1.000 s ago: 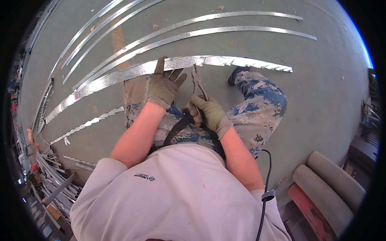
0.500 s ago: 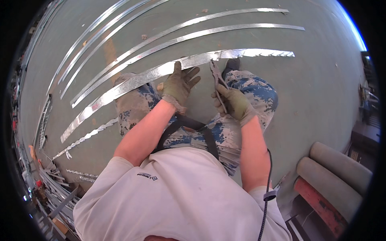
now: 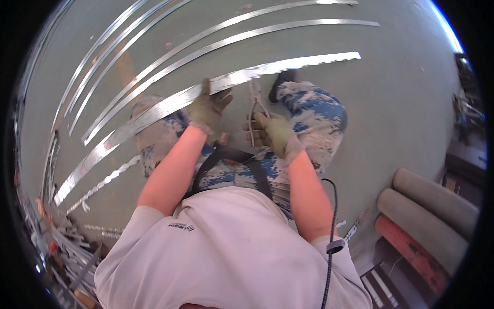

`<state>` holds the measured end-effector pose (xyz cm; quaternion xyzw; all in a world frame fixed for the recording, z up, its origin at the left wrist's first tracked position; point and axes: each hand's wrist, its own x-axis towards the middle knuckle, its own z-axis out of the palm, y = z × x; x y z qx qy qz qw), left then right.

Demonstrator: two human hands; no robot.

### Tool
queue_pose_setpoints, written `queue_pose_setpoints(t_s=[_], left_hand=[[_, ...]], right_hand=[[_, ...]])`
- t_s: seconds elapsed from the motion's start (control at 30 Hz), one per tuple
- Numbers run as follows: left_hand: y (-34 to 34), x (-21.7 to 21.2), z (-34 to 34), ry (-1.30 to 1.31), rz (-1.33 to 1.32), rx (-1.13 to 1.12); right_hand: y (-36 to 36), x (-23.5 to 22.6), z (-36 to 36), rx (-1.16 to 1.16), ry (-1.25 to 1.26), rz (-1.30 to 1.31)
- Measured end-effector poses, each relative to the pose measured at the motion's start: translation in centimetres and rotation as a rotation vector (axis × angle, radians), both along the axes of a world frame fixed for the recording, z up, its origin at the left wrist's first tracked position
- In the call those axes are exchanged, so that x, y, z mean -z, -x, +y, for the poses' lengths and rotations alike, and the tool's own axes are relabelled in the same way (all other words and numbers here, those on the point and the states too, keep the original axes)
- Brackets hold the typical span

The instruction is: The person sits on the floor and uses tin snips to cut a long metal strip into smaller segments. The person repeatedly positions the snips along the strip, cuts, and places the resulting pieces on the floor.

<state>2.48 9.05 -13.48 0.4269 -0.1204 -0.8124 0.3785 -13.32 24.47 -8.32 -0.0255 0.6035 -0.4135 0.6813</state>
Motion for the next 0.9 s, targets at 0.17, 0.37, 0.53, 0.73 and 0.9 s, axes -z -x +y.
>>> queue_pose_setpoints(t_s=[0.17,0.37,0.53,0.73,0.9], left_hand=[[-0.2,-0.2,-0.1,0.066,-0.025,0.071],[-0.2,0.0,0.0,0.077,-0.060,0.081],[-0.2,0.3,-0.1,0.050,-0.016,0.063],[-0.1,-0.4,0.1,0.011,-0.029,0.021],[-0.1,-0.3,-0.1,-0.001,-0.013,0.023]], right_hand=[[-3.3,1.2,0.5,-0.098,-0.054,0.062],[-4.6,3.0,-0.3,-0.120,0.027,0.189],[-4.7,4.3,-0.5,-0.158,0.081,0.308],[-5.1,3.1,-0.9,-0.215,0.031,0.411],[-5.3,4.0,-0.8,-0.188,0.088,0.407]])
